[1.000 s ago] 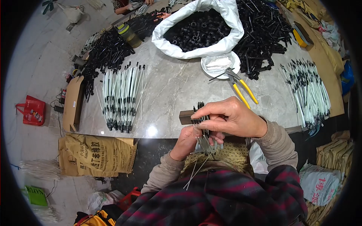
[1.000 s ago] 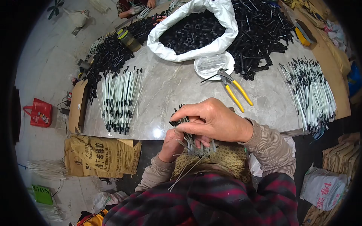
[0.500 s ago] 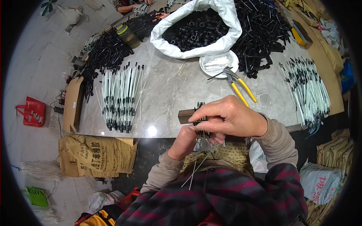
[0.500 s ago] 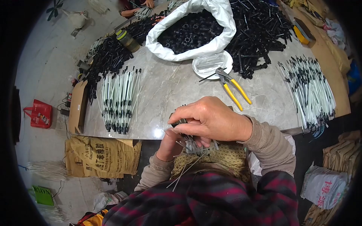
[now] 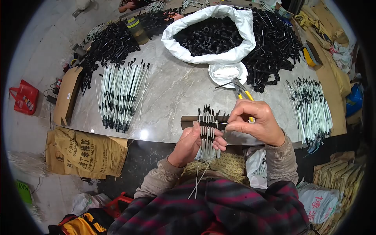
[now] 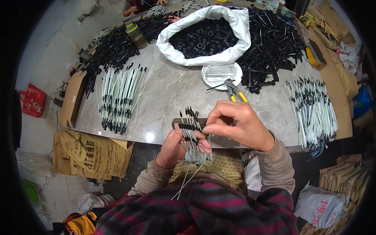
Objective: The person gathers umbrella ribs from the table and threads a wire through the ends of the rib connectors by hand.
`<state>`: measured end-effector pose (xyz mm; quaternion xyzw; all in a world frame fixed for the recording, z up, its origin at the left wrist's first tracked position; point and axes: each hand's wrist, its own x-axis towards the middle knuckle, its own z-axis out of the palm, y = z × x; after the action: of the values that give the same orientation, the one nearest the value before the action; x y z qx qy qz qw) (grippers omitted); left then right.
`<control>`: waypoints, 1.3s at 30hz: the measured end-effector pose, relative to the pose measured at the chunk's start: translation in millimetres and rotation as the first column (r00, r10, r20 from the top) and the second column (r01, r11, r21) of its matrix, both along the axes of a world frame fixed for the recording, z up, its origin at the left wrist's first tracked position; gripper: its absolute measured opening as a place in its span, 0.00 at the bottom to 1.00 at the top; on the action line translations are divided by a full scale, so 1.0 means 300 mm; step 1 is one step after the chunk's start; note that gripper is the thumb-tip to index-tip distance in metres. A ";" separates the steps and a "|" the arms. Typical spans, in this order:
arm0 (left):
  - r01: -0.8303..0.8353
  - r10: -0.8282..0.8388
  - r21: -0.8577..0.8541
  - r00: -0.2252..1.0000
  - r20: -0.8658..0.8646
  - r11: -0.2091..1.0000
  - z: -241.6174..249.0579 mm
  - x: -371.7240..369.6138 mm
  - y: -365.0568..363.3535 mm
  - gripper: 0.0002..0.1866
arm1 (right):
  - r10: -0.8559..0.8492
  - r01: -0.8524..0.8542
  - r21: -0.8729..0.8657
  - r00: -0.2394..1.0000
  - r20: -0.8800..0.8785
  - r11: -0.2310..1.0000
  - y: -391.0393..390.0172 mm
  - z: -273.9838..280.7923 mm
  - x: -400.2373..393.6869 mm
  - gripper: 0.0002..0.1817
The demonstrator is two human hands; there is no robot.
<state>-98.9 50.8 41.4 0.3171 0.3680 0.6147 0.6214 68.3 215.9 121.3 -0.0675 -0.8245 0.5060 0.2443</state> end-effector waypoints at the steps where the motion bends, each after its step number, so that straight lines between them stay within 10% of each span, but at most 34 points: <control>1: -0.004 0.004 -0.010 1.000 0.001 1.000 0.002 0.001 0.000 0.39 | -0.001 0.002 0.029 1.000 -0.014 1.000 0.002 -0.001 -0.002 0.08; 13: 0.055 -0.054 0.060 0.998 -0.030 0.997 -0.017 0.001 0.005 0.35 | 0.133 -0.127 -0.131 0.991 0.036 0.983 0.011 0.009 -0.067 0.08; 19: 0.114 -0.109 0.050 0.989 -0.105 0.992 0.001 -0.019 0.002 0.17 | 0.165 -0.162 -0.101 0.986 0.027 0.982 0.039 -0.001 -0.083 0.06; 25: 0.129 -0.121 0.040 0.979 -0.163 0.991 0.007 -0.034 0.009 0.10 | -0.053 0.088 -0.277 0.990 0.130 0.957 0.146 -0.054 -0.105 0.05; 29: 0.129 -0.111 0.066 0.969 -0.220 0.990 0.008 -0.036 0.010 0.10 | -0.456 0.368 0.587 0.890 0.001 0.721 0.290 -0.160 -0.145 0.05; 39: 0.098 -0.095 0.010 0.979 -0.180 0.995 0.007 -0.031 0.001 0.13 | -0.454 0.241 0.917 0.888 -0.076 0.317 0.420 -0.302 -0.293 0.03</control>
<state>-108.1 51.2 43.5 0.3944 0.4006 0.5564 0.6119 -19.7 341.8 30.6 -0.1490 -0.9483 -0.0997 0.2617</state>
